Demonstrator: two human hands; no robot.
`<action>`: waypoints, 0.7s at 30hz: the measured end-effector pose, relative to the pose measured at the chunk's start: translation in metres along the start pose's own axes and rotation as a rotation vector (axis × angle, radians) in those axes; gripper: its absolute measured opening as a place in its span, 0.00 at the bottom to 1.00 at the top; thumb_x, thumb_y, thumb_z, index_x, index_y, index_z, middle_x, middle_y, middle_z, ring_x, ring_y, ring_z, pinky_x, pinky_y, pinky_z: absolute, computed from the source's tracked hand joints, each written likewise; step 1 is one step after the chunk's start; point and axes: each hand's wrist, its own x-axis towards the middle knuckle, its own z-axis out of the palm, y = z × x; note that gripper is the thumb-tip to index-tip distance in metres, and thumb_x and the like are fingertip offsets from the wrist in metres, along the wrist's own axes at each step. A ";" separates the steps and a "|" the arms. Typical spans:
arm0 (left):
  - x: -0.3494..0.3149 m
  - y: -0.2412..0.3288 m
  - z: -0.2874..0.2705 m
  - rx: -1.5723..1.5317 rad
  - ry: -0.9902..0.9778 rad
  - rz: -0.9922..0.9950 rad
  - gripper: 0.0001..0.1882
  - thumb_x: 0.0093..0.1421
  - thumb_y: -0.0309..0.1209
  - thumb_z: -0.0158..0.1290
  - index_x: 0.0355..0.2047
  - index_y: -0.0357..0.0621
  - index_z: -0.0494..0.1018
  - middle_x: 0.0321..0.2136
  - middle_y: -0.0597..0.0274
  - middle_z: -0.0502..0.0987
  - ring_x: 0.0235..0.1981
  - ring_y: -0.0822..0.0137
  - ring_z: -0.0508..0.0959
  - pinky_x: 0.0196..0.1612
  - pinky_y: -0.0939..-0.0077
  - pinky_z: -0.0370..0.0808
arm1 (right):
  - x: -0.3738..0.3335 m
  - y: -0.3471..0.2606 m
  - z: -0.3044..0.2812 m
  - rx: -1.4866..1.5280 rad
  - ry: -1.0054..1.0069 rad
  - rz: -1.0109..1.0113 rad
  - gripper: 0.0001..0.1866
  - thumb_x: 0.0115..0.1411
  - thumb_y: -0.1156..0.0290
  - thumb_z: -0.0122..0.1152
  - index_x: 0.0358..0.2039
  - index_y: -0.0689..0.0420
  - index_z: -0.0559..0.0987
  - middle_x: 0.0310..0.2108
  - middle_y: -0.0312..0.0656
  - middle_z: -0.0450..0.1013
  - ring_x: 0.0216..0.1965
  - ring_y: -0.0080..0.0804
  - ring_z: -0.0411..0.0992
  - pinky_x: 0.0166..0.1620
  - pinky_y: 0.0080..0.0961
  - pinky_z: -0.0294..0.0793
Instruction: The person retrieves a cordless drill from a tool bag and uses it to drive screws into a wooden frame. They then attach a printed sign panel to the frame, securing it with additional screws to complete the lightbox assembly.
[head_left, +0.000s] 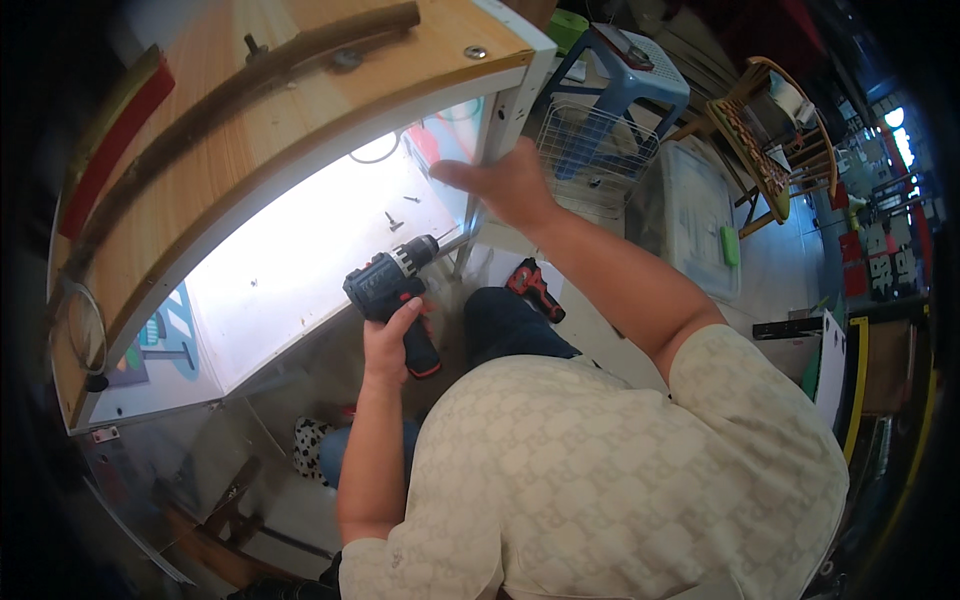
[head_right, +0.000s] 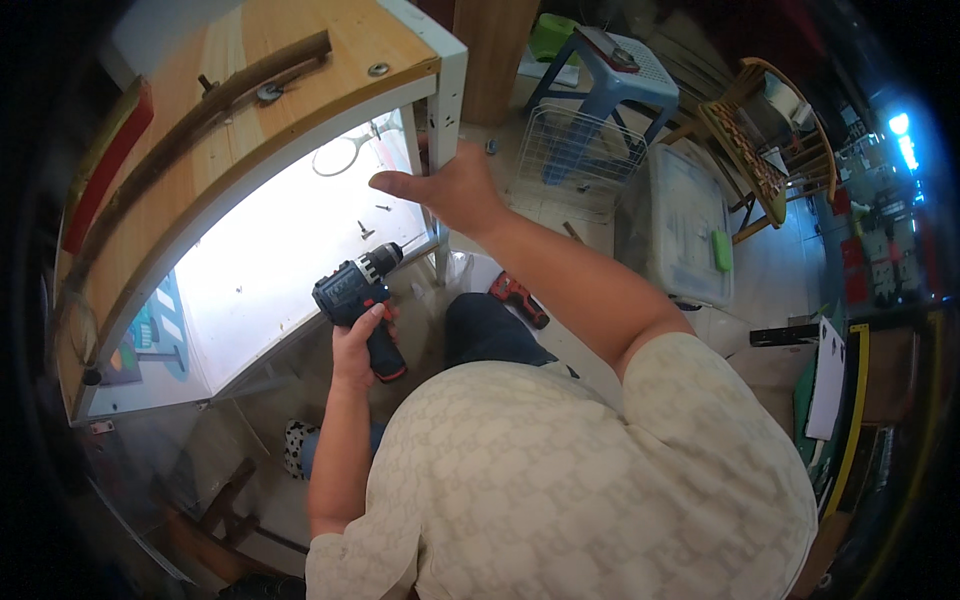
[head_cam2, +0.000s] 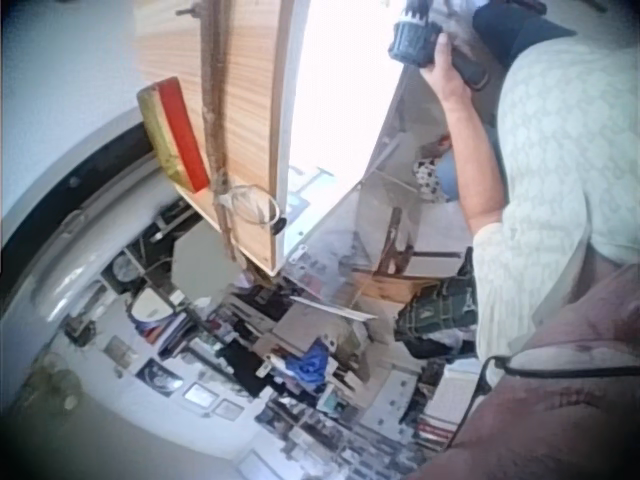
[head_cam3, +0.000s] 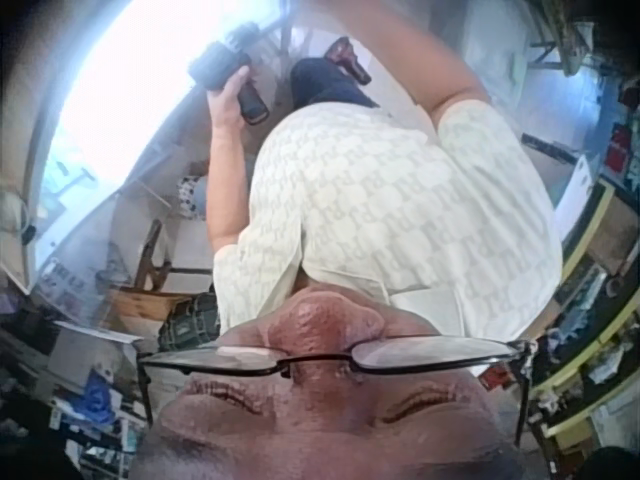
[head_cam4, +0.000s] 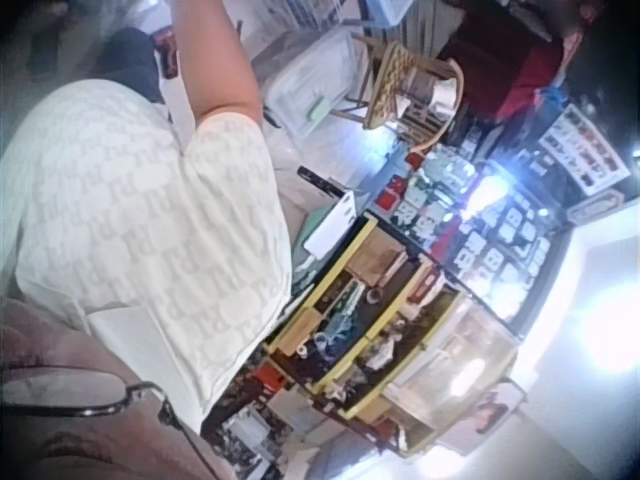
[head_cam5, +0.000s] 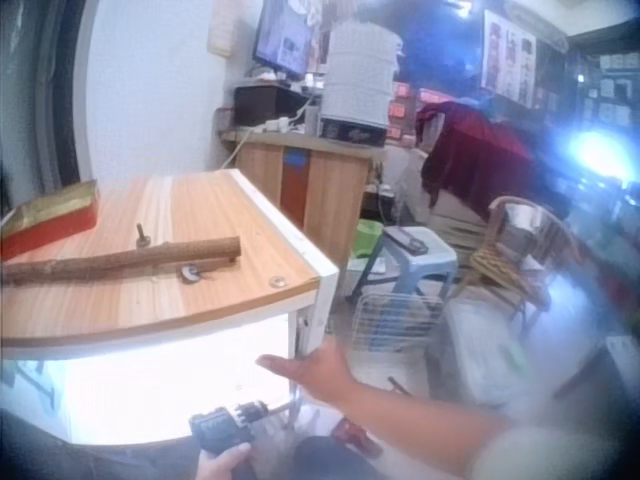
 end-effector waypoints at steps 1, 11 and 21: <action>0.001 0.000 0.000 0.012 0.021 -0.016 0.14 0.57 0.32 0.61 0.42 0.40 0.75 0.31 0.57 0.80 0.24 0.68 0.78 0.27 0.74 0.77 | 0.001 0.000 0.000 -0.020 0.007 0.007 0.25 0.48 0.56 0.80 0.36 0.64 0.82 0.30 0.41 0.79 0.31 0.24 0.77 0.35 0.23 0.77; 0.005 -0.002 -0.003 0.001 -0.023 -0.009 0.13 0.57 0.34 0.61 0.40 0.41 0.75 0.31 0.57 0.81 0.24 0.67 0.78 0.27 0.72 0.77 | 0.002 0.002 0.002 -0.032 0.018 0.003 0.24 0.48 0.54 0.79 0.35 0.61 0.82 0.29 0.41 0.79 0.31 0.24 0.77 0.35 0.25 0.76; 0.005 0.001 -0.005 0.003 -0.004 -0.026 0.14 0.57 0.34 0.62 0.40 0.41 0.76 0.30 0.58 0.80 0.24 0.68 0.78 0.26 0.71 0.76 | 0.003 0.003 -0.010 0.050 -0.061 0.041 0.26 0.47 0.57 0.81 0.38 0.62 0.82 0.33 0.40 0.79 0.34 0.24 0.76 0.39 0.25 0.76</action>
